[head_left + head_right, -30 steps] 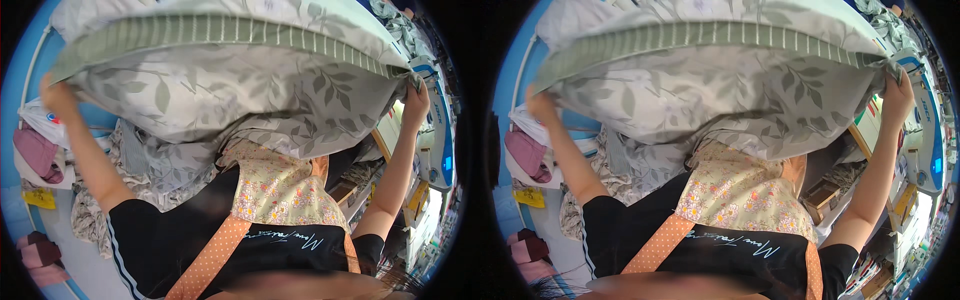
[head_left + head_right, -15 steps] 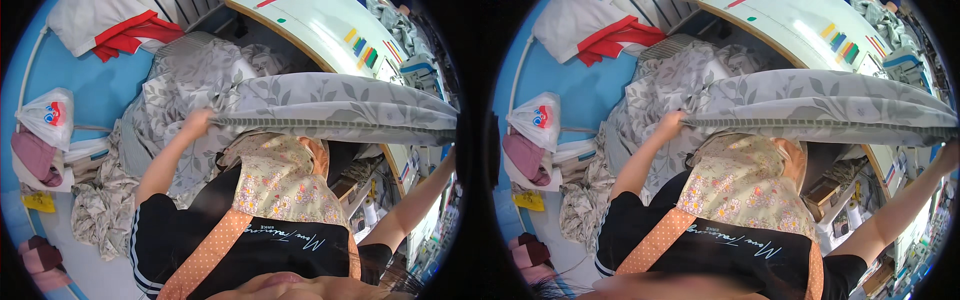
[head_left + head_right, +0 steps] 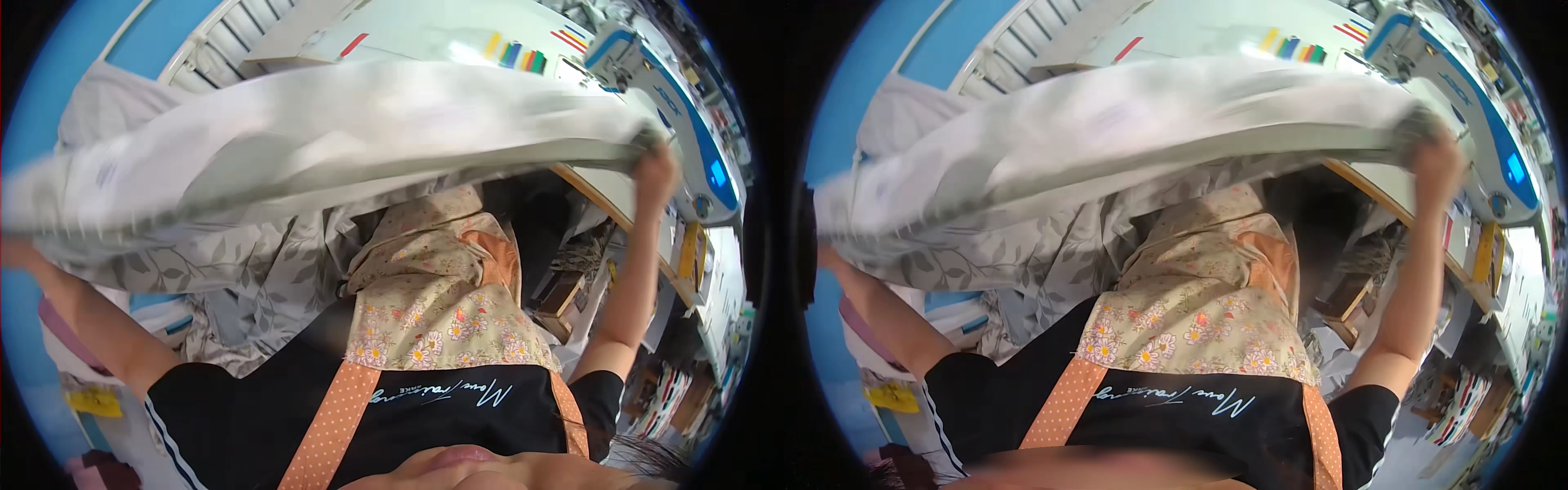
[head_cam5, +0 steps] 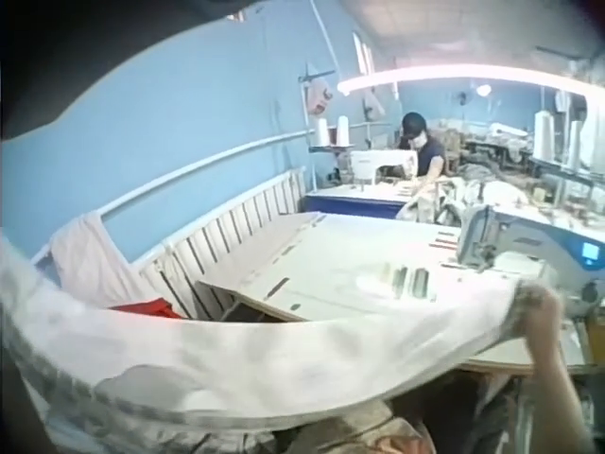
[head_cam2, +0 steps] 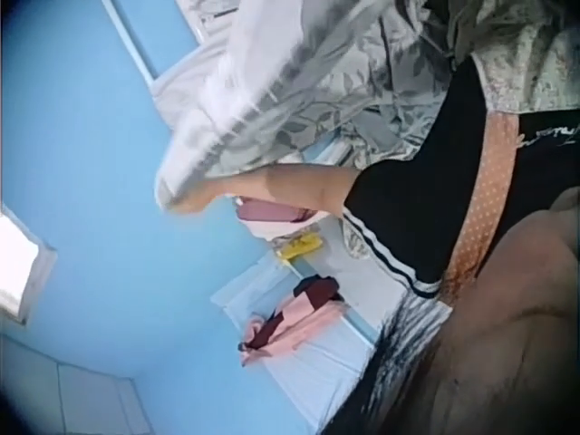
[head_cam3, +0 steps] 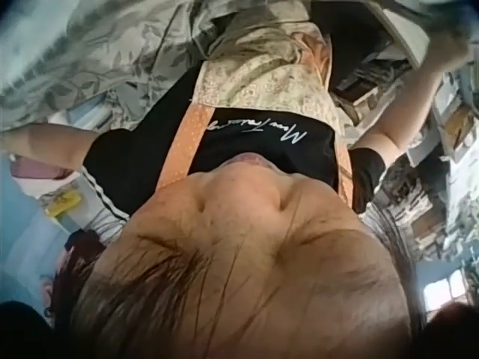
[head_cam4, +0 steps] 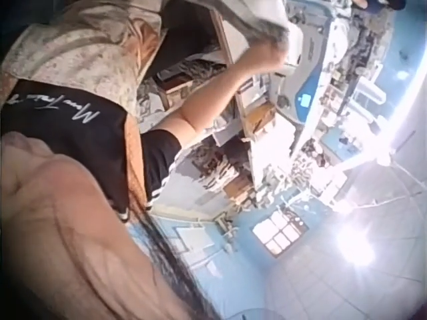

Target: Sewing a fabric pillowcase using an industrial sewing machine.

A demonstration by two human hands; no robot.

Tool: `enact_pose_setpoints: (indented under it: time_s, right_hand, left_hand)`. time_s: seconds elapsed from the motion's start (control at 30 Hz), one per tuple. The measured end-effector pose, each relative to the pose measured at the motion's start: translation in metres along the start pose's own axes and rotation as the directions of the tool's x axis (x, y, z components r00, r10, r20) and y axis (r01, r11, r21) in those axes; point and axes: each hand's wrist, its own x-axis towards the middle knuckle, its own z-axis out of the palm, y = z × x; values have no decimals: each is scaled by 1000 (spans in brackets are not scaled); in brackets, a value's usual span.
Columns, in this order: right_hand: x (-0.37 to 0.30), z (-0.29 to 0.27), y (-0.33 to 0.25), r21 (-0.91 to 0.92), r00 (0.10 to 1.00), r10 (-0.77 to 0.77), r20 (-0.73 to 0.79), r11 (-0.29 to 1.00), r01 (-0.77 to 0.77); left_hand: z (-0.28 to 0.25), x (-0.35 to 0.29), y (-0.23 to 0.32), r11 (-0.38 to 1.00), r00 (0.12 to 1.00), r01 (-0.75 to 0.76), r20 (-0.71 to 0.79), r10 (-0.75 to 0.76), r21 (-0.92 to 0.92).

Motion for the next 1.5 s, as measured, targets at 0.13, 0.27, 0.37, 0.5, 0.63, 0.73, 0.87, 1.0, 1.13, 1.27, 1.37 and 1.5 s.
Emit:
enact_pose_setpoints:
  time_s: [0.13,0.27,0.37,0.5,0.63,0.73,0.87,1.0,1.13,1.27,1.37,1.5]
  right_hand:
    - [12,-179,214,-789,969,-173,-175,614,-33]
    - [-109,-319,359,-844,933,236,-271,408,-348]
    - [-233,-316,363,-919,993,105,-49,384,-86]
    - [-345,-269,265,-906,740,574,350,409,111]
    - [-296,-194,85,-492,634,725,269,669,-557]
    - [-199,-92,-79,126,923,222,315,954,-273]
    - [-137,25,-244,567,956,-222,190,820,78]
    - [-126,43,-251,591,801,-83,593,721,-362]
    - [-132,14,-216,672,817,16,577,560,-485]
    - [-122,-50,-147,535,949,139,282,799,-275]
    - [-124,-107,-71,574,888,397,233,681,-455]
    - [-191,-122,-35,360,694,580,426,595,-719]
  left_hand:
    - [104,-125,160,947,552,-317,802,230,-53]
    - [148,-190,263,869,437,133,815,381,-477]
    - [166,-148,292,824,579,369,799,159,-431]
    - [163,-112,344,679,508,418,775,376,-604]
    - [148,-115,421,703,307,86,690,655,-706]
    - [134,-113,471,605,221,38,597,771,-795]
    - [117,-123,496,485,200,10,477,856,-874]
    - [121,-147,472,579,58,51,581,812,-814]
    - [141,-153,446,585,-92,-72,589,803,-808]
    - [161,-134,453,600,126,63,603,788,-797]
    - [168,-131,477,412,389,304,507,769,-859]
    - [148,-182,520,11,385,814,555,737,-580]
